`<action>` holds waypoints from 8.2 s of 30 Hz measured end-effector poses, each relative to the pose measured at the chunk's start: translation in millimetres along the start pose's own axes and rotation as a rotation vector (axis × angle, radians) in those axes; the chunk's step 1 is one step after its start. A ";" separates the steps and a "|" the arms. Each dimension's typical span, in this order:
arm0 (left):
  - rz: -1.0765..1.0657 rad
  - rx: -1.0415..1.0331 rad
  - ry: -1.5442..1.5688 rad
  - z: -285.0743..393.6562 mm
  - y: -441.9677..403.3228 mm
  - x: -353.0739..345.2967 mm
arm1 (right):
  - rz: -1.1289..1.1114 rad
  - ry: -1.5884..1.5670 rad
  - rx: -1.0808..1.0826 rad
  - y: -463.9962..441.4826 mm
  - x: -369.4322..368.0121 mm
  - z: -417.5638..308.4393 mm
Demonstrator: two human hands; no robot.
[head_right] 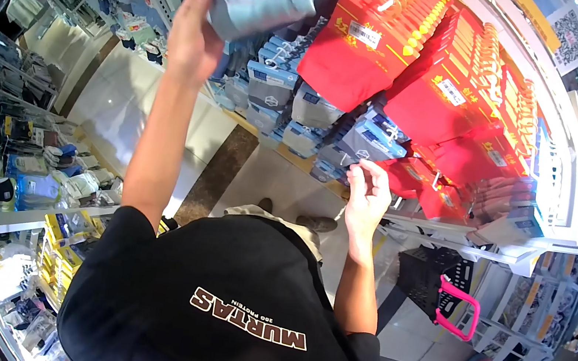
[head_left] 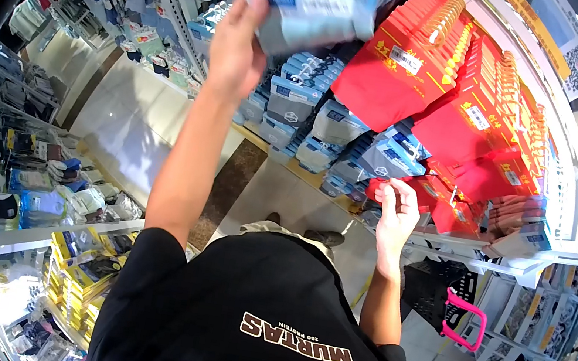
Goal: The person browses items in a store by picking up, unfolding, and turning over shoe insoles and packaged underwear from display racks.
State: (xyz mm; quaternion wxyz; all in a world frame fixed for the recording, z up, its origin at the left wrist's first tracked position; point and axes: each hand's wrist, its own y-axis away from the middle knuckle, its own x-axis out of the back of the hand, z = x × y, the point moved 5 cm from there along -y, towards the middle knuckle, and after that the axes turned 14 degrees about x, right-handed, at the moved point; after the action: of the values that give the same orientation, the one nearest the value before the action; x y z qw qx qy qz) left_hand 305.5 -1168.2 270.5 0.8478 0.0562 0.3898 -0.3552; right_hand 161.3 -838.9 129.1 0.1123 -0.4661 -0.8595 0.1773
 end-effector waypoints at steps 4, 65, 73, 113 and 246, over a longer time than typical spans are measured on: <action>0.090 0.228 -0.124 -58.4 71.0 -24.0 | -0.003 -0.250 -0.005 -4.9 -5.6 -34.5; -0.067 1.038 0.088 -187.2 175.1 -37.7 | 0.073 -0.373 -0.294 32.1 2.9 -42.9; 0.114 1.107 0.097 -209.9 190.1 -11.2 | -0.555 0.634 0.272 30.7 -57.4 -70.2; 0.329 0.271 -0.942 -54.9 60.3 40.7 | -0.231 -0.460 -0.208 -23.0 -40.7 2.9; -0.152 0.396 -0.540 -17.2 -50.1 150.1 | 0.388 -0.358 0.428 -193.3 -254.4 -79.4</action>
State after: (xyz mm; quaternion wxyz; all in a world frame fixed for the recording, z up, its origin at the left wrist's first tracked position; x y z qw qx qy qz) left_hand 329.0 -1282.8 162.5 0.8641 0.0944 0.0777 -0.4883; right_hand 179.9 -1134.1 273.6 0.0193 -0.5485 -0.7040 0.4506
